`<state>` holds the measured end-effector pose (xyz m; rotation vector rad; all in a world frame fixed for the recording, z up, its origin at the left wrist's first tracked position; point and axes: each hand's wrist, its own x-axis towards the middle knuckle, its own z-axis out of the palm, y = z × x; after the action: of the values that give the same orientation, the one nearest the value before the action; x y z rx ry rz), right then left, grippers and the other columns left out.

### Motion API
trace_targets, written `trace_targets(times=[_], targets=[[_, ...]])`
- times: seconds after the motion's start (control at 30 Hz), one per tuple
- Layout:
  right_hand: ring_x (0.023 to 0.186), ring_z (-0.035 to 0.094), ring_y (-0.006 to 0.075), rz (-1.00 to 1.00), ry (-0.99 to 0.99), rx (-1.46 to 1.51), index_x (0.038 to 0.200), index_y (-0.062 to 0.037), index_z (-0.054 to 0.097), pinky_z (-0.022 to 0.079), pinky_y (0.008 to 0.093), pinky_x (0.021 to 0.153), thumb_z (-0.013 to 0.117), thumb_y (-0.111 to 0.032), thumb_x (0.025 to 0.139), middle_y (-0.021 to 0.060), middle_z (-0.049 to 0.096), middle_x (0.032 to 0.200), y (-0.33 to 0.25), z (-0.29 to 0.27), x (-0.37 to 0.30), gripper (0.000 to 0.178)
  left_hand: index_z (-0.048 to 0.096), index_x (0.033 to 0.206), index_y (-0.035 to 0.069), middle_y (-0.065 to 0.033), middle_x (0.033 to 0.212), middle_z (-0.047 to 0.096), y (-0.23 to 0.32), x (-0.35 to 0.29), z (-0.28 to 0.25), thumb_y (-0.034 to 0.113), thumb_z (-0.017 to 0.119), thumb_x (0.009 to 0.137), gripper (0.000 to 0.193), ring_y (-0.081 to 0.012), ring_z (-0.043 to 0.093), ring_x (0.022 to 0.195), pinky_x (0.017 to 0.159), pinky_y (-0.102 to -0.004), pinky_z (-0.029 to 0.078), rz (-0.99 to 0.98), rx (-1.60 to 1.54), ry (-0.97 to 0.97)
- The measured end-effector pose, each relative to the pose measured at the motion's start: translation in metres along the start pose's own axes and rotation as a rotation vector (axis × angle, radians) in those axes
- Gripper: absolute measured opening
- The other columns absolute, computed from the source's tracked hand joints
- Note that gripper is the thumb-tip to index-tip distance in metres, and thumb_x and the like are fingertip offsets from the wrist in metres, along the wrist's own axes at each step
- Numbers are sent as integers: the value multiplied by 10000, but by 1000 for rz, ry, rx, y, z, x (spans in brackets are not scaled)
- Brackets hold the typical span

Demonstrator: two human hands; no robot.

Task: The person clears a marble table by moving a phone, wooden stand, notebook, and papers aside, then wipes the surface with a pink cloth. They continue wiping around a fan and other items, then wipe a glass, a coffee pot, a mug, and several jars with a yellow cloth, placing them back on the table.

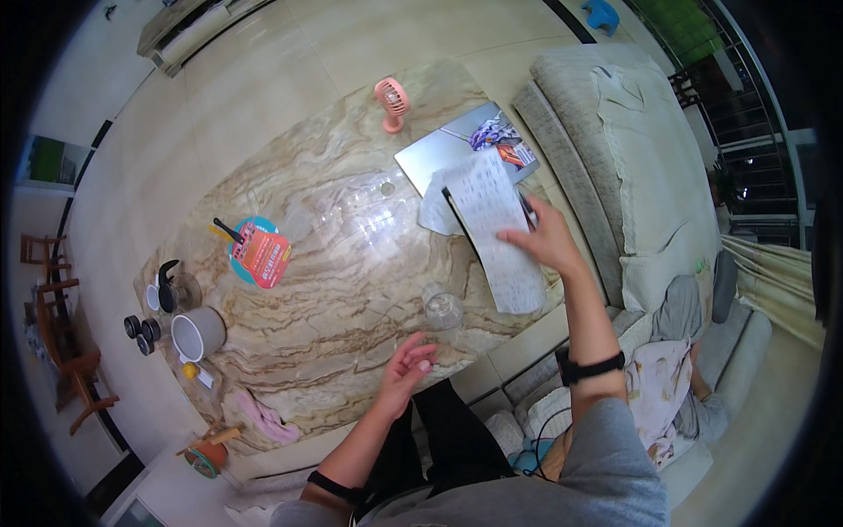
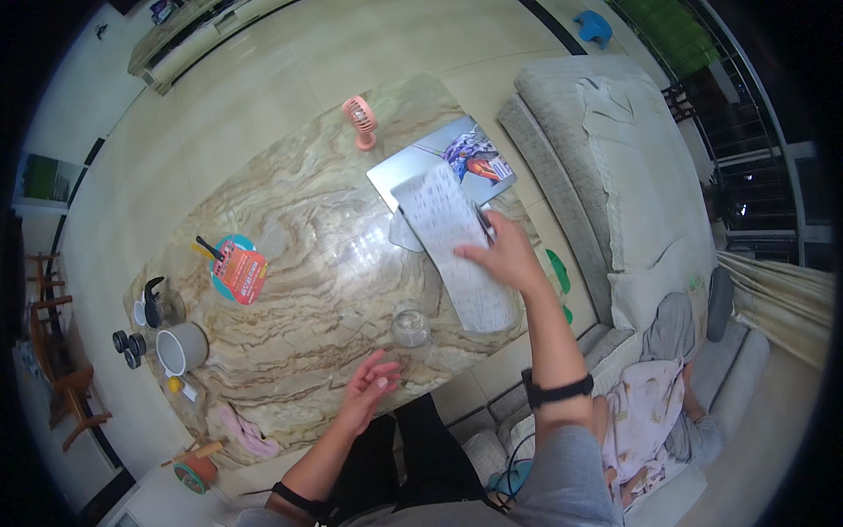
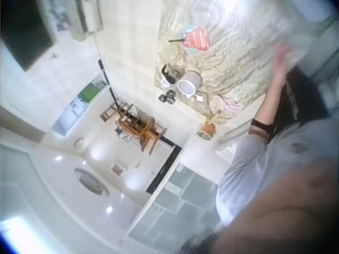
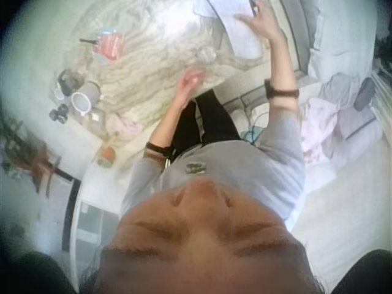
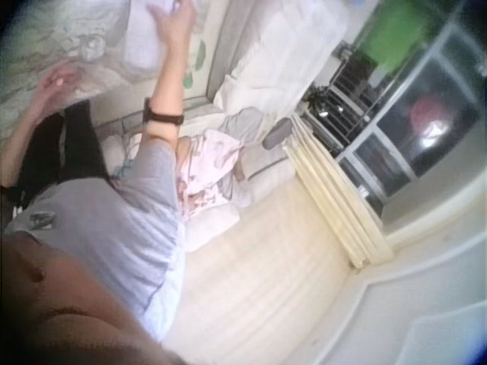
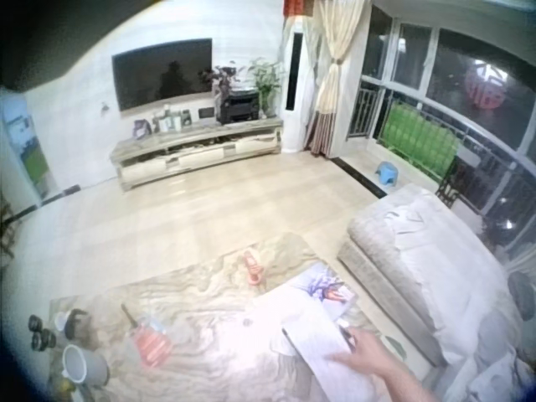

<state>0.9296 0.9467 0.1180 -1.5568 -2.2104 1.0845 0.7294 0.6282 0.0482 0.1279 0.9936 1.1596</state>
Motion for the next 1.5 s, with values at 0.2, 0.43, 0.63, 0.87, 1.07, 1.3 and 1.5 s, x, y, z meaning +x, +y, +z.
trace_targets(times=[0.2,0.43,0.63,0.87,1.07,1.3,1.5], targets=[[1012,675,334,15,-127,-219,1133,-1,644,514,404,875,874,-279,695,215,694,1078,37,21,139,568,410,1492,108,-108,1325,607,-1,-3,-33,91,625,970,565,-193,607,1148,982,-334,488,25,-53,213],[1058,672,311,189,-231,-10,1260,54,598,508,388,923,882,-196,689,222,685,1165,101,34,227,685,423,1485,127,-93,1311,600,-14,-5,-57,163,627,981,545,-180,605,1129,975,-327,501,-10,-104,355],[1097,654,313,272,-217,-78,1335,51,548,493,381,959,864,-194,716,223,661,1222,142,58,242,737,417,1484,104,-116,1328,591,-31,-5,-64,127,604,991,528,-186,610,1129,981,-312,483,-33,-172,385],[1221,590,356,170,114,-428,1409,-52,522,442,421,1049,838,-313,738,204,628,1299,143,77,227,786,423,1479,96,-110,1310,597,-32,2,-58,133,583,1004,503,-179,607,1126,965,-303,483,-59,-175,396],[1212,589,347,229,241,-356,1421,-87,510,462,433,1028,792,-377,776,190,555,1384,124,65,215,761,436,1471,93,-107,1310,599,-28,2,-56,142,572,1011,481,-176,610,1118,960,-300,481,-67,-170,388],[1113,633,358,184,246,-632,1410,-155,483,521,471,913,753,-359,823,135,517,1359,93,52,158,678,450,1458,90,-101,1292,609,-29,-2,-61,157,570,1015,464,-174,613,1107,964,-304,481,-75,-162,386],[1021,641,392,134,443,-579,1253,-120,581,526,492,850,639,-208,905,152,526,1284,124,49,168,364,463,1451,94,-99,1265,620,-34,-8,-69,192,573,1017,459,-184,621,1088,944,-322,497,-65,-154,407]])
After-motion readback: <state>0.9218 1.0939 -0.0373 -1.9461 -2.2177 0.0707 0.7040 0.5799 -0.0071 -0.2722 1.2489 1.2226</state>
